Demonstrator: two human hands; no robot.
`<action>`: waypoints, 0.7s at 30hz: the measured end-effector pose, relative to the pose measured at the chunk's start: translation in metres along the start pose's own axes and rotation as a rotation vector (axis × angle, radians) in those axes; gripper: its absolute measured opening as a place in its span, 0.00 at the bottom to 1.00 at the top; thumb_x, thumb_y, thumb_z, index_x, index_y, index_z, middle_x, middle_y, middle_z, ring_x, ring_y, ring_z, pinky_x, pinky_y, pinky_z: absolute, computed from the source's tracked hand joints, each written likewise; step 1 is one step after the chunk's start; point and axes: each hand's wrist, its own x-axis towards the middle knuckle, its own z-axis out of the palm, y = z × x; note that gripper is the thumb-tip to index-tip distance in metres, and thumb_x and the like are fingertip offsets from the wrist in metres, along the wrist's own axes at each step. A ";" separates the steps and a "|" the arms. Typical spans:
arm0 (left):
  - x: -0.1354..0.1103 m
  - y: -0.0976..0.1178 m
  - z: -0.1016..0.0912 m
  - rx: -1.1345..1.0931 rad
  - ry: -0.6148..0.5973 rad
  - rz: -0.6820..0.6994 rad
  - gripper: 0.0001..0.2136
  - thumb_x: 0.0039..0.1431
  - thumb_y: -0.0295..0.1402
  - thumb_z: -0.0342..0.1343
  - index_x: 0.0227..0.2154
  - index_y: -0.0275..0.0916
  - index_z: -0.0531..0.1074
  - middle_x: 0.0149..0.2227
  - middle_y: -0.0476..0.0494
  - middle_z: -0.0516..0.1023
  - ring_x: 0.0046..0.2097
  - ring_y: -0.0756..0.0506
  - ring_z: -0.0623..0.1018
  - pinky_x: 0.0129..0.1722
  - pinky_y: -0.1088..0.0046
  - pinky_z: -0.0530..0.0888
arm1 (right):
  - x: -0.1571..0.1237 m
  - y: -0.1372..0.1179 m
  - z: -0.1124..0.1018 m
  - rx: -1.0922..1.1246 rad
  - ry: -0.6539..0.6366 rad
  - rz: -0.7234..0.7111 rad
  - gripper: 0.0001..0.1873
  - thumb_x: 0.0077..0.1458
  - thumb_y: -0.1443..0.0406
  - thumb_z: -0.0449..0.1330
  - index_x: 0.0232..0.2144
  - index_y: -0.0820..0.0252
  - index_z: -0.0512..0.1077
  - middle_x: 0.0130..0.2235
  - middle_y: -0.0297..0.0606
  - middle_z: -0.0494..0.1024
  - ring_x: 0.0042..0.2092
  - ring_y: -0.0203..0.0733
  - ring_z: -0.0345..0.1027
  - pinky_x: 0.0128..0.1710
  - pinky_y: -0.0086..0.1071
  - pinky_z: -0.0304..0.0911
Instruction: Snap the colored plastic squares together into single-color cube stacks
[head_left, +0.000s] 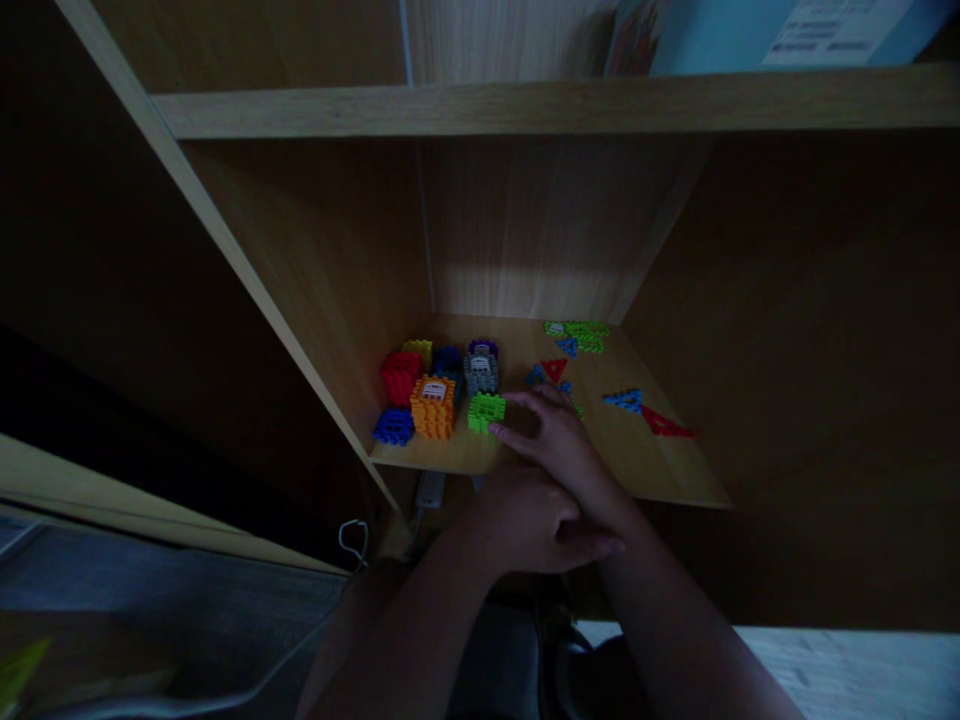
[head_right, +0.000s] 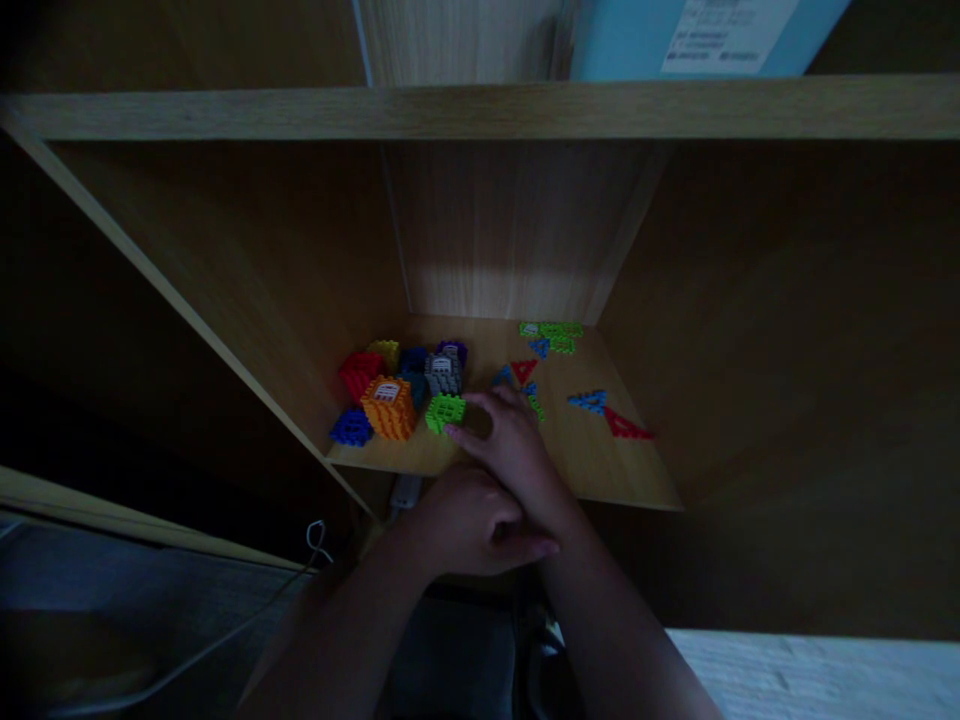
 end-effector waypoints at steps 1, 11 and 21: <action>0.000 0.000 0.000 -0.005 0.000 -0.007 0.29 0.65 0.56 0.62 0.16 0.39 0.75 0.16 0.45 0.72 0.21 0.48 0.70 0.26 0.65 0.53 | 0.000 0.000 0.000 -0.003 -0.005 -0.001 0.19 0.61 0.53 0.71 0.53 0.50 0.80 0.49 0.44 0.79 0.55 0.57 0.74 0.59 0.53 0.69; 0.001 0.001 -0.001 -0.016 -0.025 -0.030 0.29 0.66 0.56 0.62 0.17 0.39 0.76 0.16 0.45 0.72 0.21 0.48 0.68 0.27 0.66 0.53 | -0.001 -0.004 -0.001 -0.006 0.008 -0.017 0.20 0.61 0.53 0.71 0.53 0.52 0.80 0.50 0.45 0.80 0.55 0.58 0.74 0.59 0.53 0.69; 0.000 0.004 -0.004 -0.006 -0.091 -0.086 0.31 0.69 0.60 0.55 0.19 0.39 0.73 0.20 0.45 0.76 0.24 0.48 0.72 0.28 0.66 0.51 | -0.005 0.028 -0.048 -0.229 0.244 0.066 0.17 0.71 0.54 0.58 0.50 0.55 0.81 0.48 0.50 0.80 0.52 0.60 0.73 0.57 0.54 0.67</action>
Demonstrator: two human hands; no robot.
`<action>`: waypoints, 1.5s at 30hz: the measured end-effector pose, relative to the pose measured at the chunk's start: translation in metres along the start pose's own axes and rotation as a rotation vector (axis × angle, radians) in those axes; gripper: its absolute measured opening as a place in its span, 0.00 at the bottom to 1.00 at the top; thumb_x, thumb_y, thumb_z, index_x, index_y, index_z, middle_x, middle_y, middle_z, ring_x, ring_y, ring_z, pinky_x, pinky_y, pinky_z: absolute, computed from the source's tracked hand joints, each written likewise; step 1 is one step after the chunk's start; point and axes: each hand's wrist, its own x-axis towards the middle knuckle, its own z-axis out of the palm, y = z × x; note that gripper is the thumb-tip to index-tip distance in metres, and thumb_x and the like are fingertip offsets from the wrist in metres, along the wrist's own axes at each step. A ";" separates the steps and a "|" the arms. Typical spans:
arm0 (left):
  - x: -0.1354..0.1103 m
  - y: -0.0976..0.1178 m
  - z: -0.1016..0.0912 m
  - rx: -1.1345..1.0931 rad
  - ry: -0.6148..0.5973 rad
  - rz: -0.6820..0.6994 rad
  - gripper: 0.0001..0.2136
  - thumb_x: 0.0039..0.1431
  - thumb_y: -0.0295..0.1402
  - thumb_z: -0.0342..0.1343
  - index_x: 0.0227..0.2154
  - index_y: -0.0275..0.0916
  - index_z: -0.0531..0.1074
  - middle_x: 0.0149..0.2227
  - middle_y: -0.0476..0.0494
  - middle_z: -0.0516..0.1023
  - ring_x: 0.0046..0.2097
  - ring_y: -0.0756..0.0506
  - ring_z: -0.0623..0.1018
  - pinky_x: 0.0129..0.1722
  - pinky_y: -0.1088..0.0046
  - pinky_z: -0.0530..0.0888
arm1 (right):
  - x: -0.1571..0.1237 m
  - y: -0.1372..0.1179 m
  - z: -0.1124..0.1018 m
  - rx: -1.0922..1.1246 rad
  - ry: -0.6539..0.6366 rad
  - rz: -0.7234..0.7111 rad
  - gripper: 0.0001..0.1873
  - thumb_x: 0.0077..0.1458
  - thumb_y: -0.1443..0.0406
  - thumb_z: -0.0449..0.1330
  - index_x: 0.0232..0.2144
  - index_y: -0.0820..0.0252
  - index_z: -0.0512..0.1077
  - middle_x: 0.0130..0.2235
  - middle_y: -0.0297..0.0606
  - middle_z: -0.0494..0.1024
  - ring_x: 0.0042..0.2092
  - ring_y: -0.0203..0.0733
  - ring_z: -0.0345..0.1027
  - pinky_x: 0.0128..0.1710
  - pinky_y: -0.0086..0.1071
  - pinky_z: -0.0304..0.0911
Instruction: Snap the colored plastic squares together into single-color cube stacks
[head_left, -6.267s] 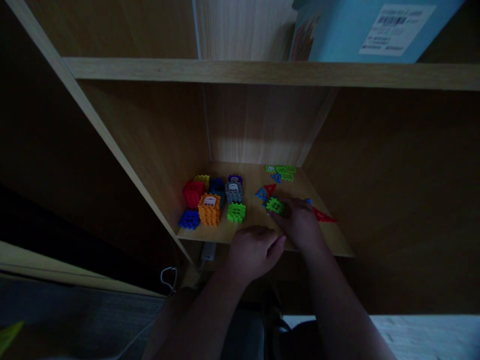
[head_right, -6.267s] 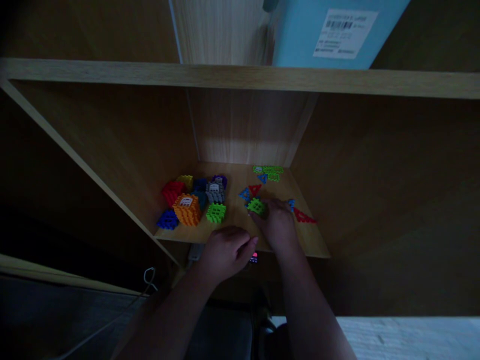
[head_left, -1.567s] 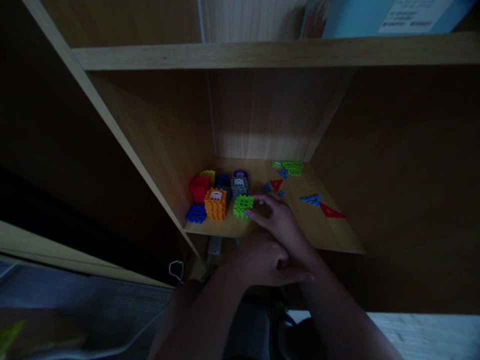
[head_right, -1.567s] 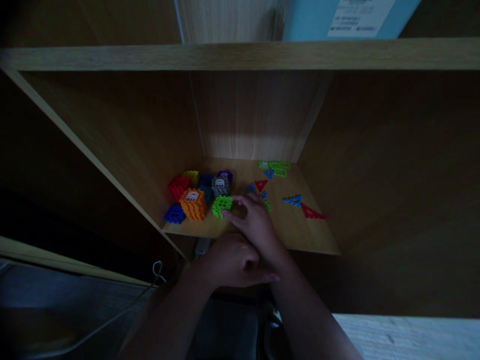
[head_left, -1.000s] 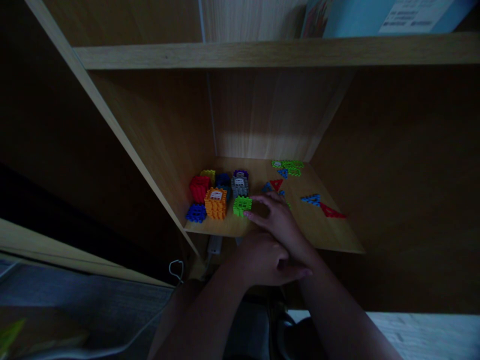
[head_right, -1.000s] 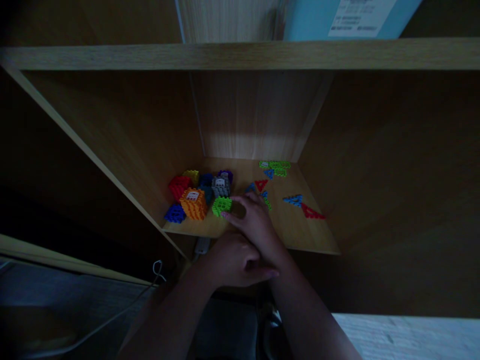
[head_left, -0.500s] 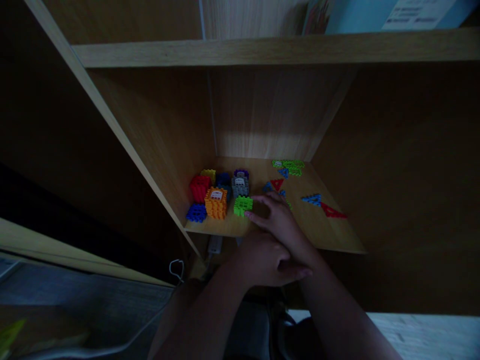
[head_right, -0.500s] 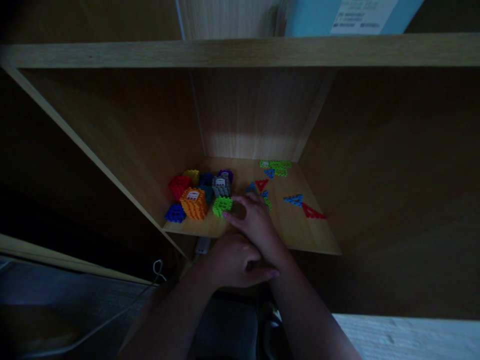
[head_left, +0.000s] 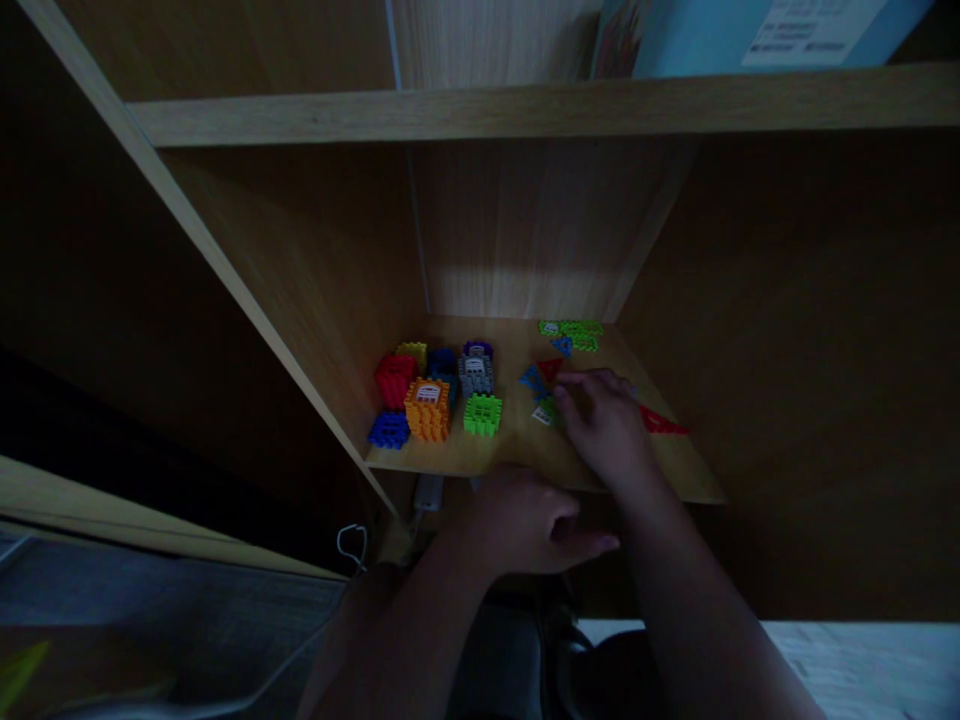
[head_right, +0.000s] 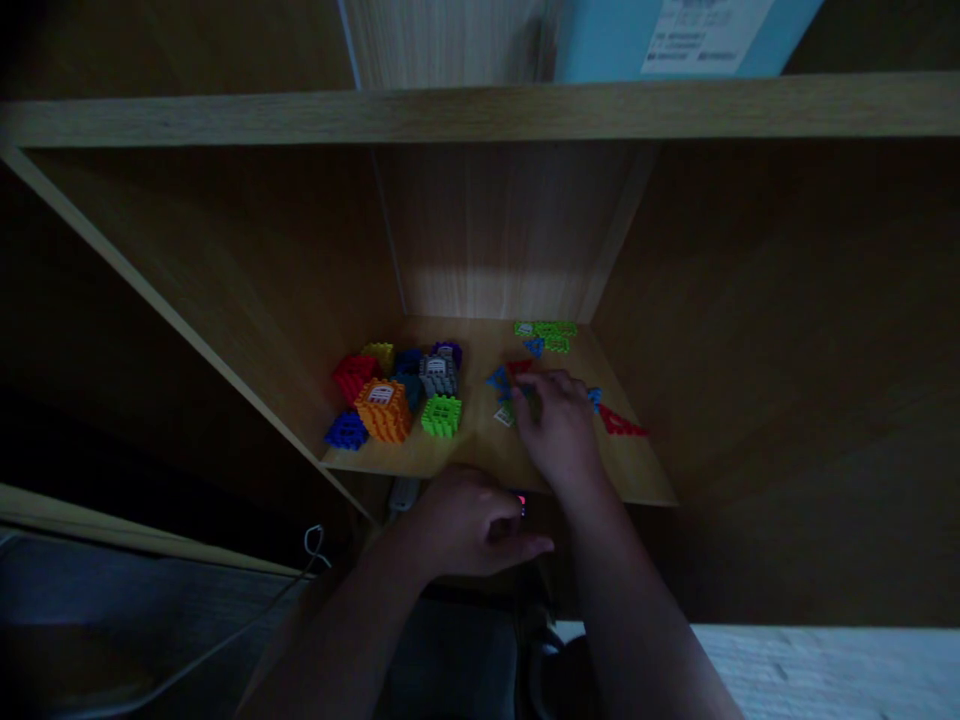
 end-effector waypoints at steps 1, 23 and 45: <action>0.000 0.001 -0.001 0.003 0.000 0.001 0.31 0.69 0.59 0.55 0.19 0.39 0.73 0.20 0.46 0.76 0.24 0.48 0.72 0.28 0.66 0.51 | 0.000 0.008 -0.003 -0.046 0.008 0.007 0.17 0.70 0.54 0.58 0.49 0.56 0.81 0.48 0.50 0.79 0.51 0.60 0.73 0.57 0.54 0.67; -0.001 0.001 -0.004 -0.044 0.024 0.028 0.28 0.66 0.54 0.62 0.18 0.38 0.76 0.17 0.47 0.73 0.21 0.49 0.70 0.25 0.68 0.54 | -0.006 -0.041 0.042 0.314 -0.216 -0.118 0.31 0.56 0.58 0.76 0.59 0.51 0.72 0.58 0.44 0.81 0.61 0.57 0.74 0.63 0.55 0.69; 0.000 0.003 -0.004 -0.029 0.008 0.020 0.27 0.66 0.53 0.62 0.18 0.38 0.75 0.17 0.48 0.72 0.22 0.50 0.68 0.25 0.68 0.54 | -0.005 -0.035 0.045 0.398 -0.253 -0.111 0.31 0.58 0.63 0.74 0.60 0.49 0.68 0.55 0.40 0.83 0.59 0.52 0.76 0.63 0.51 0.68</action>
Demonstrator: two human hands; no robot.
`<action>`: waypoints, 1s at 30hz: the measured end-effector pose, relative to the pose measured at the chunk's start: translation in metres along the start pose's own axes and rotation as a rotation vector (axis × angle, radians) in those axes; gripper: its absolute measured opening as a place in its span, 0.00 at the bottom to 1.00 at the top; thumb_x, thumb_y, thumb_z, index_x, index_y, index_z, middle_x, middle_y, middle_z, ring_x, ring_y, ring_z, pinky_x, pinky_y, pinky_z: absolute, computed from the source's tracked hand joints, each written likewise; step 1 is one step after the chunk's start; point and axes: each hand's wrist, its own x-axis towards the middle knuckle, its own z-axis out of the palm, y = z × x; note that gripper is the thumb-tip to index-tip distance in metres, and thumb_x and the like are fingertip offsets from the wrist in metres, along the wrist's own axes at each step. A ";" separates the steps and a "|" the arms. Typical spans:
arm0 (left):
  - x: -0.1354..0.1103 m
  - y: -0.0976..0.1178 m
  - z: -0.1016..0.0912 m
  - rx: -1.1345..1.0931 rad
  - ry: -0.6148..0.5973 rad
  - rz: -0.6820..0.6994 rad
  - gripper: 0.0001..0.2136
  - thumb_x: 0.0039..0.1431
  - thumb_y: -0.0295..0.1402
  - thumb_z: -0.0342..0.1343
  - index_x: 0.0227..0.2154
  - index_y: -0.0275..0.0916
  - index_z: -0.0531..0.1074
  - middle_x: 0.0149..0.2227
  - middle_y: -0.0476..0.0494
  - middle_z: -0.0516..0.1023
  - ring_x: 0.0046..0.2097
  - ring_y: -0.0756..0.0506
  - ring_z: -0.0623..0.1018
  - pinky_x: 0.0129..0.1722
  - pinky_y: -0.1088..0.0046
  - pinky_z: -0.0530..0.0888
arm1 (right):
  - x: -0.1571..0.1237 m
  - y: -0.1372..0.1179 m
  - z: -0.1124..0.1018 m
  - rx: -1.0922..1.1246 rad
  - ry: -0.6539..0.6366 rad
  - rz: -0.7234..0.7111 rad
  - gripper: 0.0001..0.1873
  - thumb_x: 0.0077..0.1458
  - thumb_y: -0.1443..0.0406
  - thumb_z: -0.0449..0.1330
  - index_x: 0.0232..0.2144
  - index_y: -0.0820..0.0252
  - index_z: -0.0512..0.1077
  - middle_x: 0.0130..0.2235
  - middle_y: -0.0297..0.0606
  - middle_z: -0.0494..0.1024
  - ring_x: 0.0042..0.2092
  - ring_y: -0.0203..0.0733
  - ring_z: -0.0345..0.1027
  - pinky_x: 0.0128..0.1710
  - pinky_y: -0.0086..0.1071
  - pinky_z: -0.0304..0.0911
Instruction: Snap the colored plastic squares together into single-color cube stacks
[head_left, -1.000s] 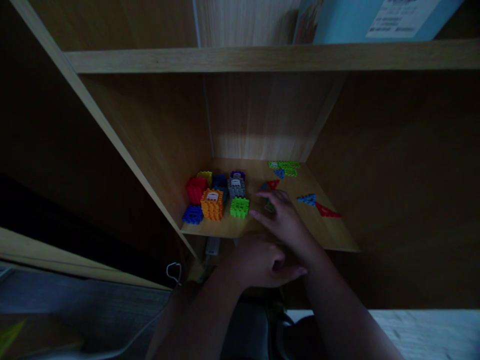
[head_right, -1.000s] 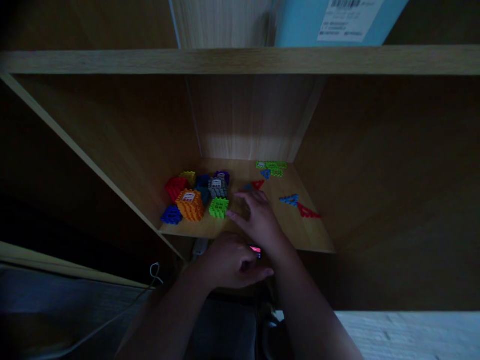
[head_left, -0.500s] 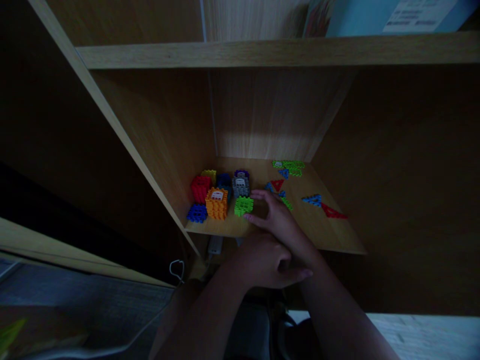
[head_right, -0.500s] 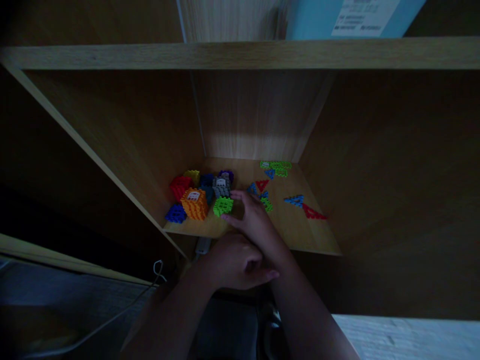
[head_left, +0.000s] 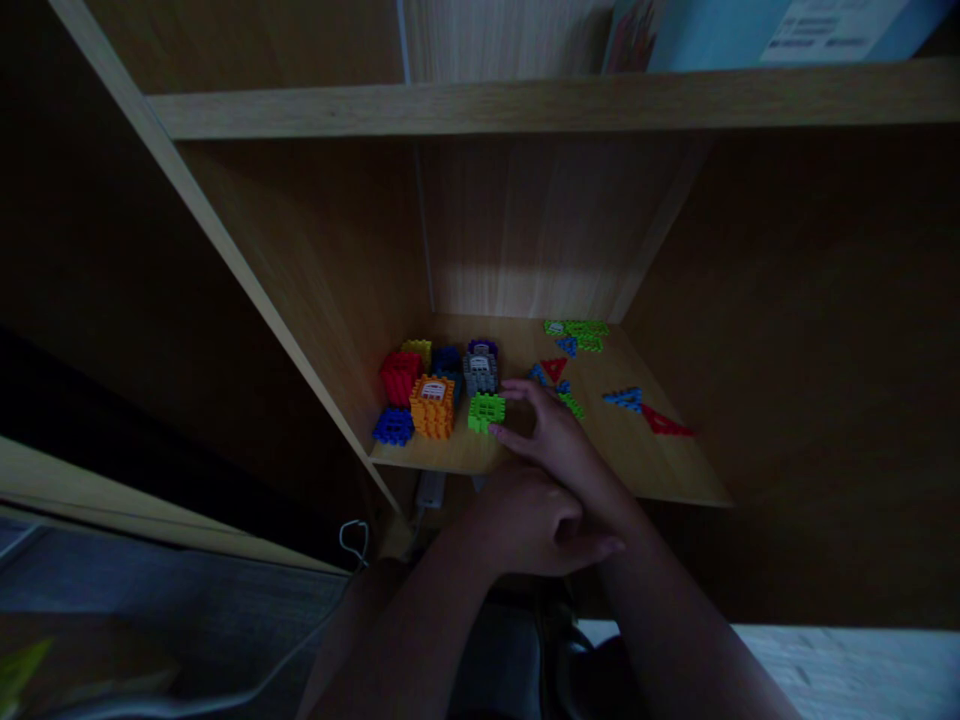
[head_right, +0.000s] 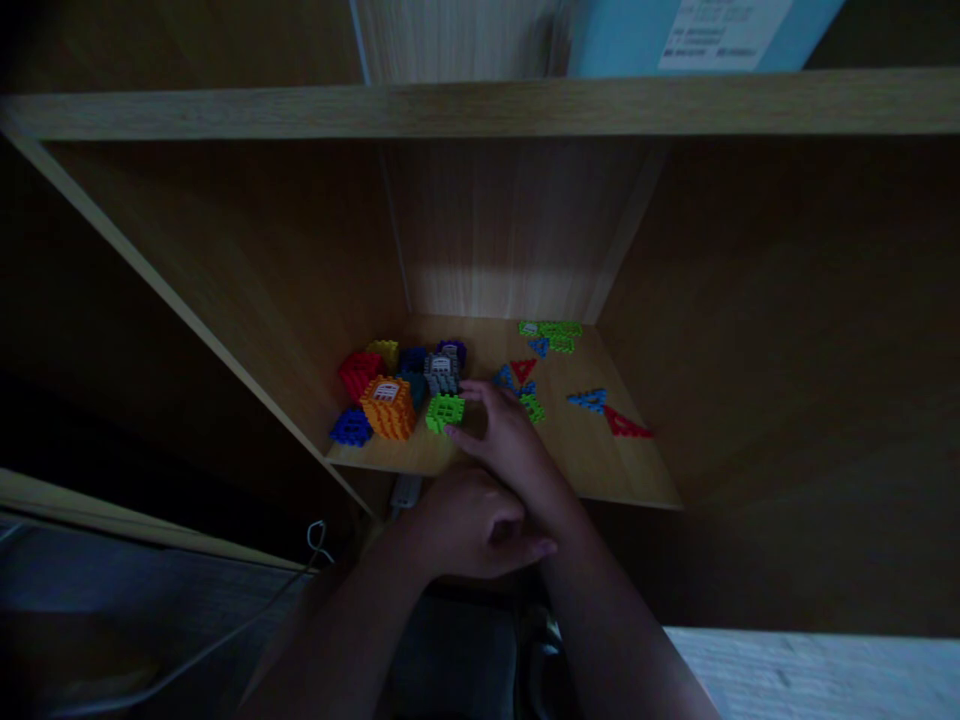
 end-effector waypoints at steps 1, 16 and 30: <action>0.000 0.000 0.000 0.002 -0.005 0.001 0.27 0.66 0.53 0.62 0.18 0.38 0.75 0.17 0.48 0.73 0.22 0.50 0.68 0.25 0.68 0.54 | 0.000 0.000 0.000 -0.001 -0.002 0.003 0.31 0.58 0.63 0.74 0.60 0.49 0.68 0.55 0.40 0.83 0.59 0.52 0.76 0.63 0.51 0.68; -0.002 -0.001 -0.001 -0.038 0.001 -0.036 0.29 0.70 0.57 0.55 0.20 0.40 0.74 0.20 0.47 0.76 0.24 0.49 0.73 0.28 0.68 0.55 | -0.008 0.014 -0.059 -0.401 0.161 0.098 0.16 0.71 0.54 0.58 0.48 0.57 0.78 0.50 0.50 0.83 0.53 0.61 0.76 0.57 0.57 0.70; 0.004 -0.005 -0.004 -0.457 0.260 -0.324 0.23 0.72 0.46 0.55 0.23 0.39 0.66 0.21 0.55 0.65 0.24 0.53 0.63 0.26 0.73 0.56 | -0.025 0.032 -0.057 -0.461 0.098 0.225 0.24 0.63 0.50 0.66 0.53 0.57 0.70 0.49 0.52 0.84 0.50 0.62 0.81 0.48 0.51 0.74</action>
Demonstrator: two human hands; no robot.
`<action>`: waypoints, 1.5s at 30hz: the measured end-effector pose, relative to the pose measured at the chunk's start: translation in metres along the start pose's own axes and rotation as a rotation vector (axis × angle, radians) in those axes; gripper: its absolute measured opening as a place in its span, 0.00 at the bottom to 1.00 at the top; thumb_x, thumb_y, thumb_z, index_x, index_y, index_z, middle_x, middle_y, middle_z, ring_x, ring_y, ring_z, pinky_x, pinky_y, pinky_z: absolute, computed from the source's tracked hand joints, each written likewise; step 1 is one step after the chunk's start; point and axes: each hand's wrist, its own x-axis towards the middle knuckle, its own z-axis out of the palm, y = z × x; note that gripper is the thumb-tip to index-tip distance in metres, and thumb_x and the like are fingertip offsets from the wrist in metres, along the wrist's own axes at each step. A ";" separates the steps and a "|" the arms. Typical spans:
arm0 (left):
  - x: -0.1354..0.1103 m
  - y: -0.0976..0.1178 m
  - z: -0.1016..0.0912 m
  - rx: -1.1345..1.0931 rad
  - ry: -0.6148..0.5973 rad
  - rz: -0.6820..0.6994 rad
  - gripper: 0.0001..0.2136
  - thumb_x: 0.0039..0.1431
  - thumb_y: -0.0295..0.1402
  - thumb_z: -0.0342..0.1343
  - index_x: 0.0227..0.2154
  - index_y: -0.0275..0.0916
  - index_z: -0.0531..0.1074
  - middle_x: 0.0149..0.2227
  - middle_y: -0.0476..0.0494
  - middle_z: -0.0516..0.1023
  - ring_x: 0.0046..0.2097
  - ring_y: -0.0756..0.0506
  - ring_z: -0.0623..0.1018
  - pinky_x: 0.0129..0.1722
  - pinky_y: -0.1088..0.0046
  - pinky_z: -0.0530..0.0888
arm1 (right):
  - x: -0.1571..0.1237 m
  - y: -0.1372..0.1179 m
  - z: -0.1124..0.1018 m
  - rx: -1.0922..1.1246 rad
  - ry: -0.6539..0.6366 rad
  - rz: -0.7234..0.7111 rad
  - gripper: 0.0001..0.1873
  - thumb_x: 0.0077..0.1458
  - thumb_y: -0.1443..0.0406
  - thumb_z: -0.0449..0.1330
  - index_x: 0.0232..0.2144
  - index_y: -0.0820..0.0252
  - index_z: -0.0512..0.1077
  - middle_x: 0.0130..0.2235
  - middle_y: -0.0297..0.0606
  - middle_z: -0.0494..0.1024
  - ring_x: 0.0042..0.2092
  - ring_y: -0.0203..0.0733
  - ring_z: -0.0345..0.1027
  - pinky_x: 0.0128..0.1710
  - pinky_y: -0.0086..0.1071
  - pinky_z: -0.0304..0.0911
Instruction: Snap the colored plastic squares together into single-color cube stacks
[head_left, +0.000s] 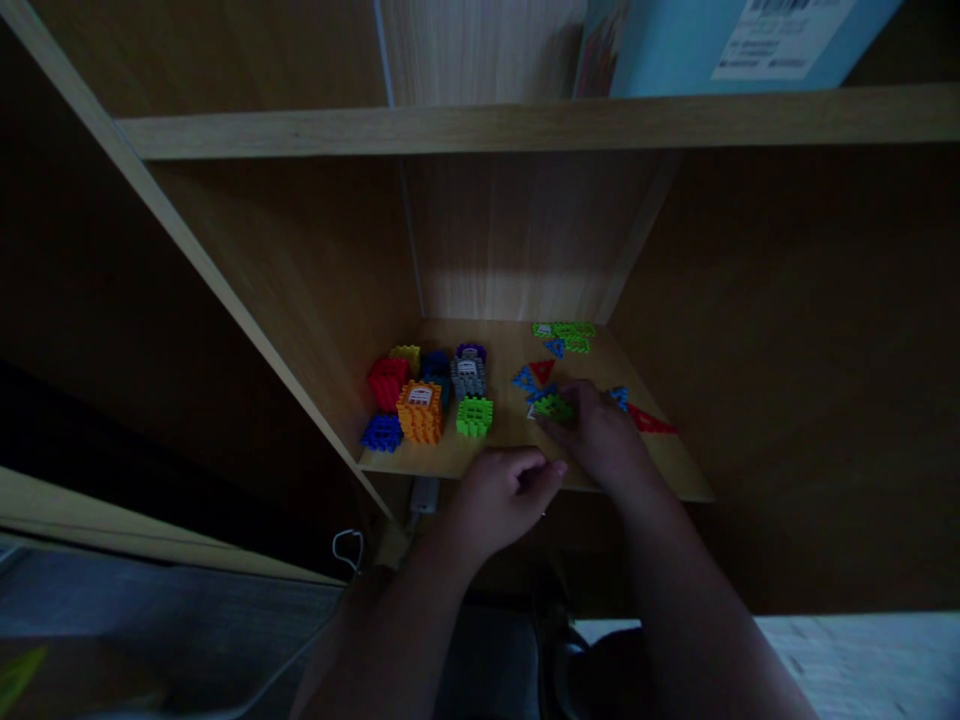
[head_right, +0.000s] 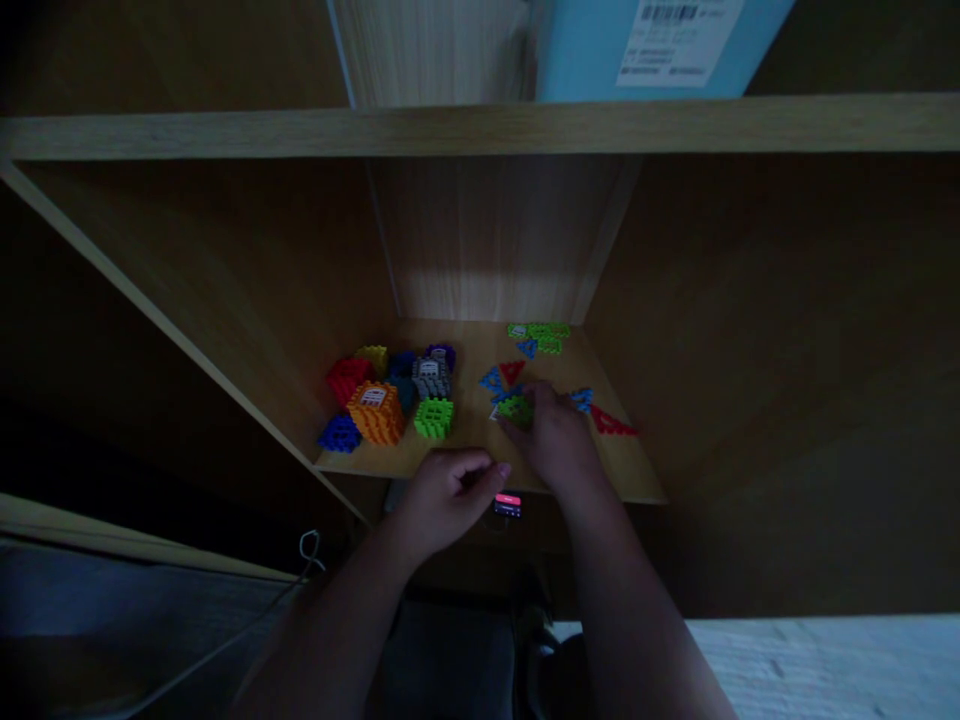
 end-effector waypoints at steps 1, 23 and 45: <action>0.001 -0.001 0.000 -0.030 0.008 -0.018 0.23 0.72 0.47 0.55 0.23 0.39 0.66 0.21 0.55 0.66 0.25 0.53 0.64 0.26 0.73 0.57 | 0.000 0.000 -0.002 0.022 0.003 0.010 0.24 0.63 0.50 0.66 0.54 0.57 0.70 0.49 0.52 0.84 0.49 0.61 0.81 0.47 0.50 0.75; 0.006 0.003 -0.008 -0.729 0.255 -0.193 0.25 0.58 0.57 0.69 0.33 0.39 0.70 0.22 0.52 0.77 0.20 0.54 0.70 0.21 0.79 0.66 | -0.012 -0.051 -0.068 0.475 -0.173 -0.259 0.25 0.60 0.62 0.68 0.59 0.47 0.70 0.60 0.41 0.80 0.62 0.52 0.77 0.62 0.49 0.74; 0.004 0.000 -0.007 -0.837 0.402 -0.168 0.20 0.60 0.52 0.68 0.33 0.39 0.72 0.16 0.58 0.68 0.16 0.56 0.62 0.17 0.82 0.56 | -0.011 -0.063 -0.052 0.509 -0.094 -0.284 0.24 0.61 0.54 0.72 0.57 0.49 0.77 0.45 0.37 0.85 0.45 0.47 0.81 0.48 0.40 0.78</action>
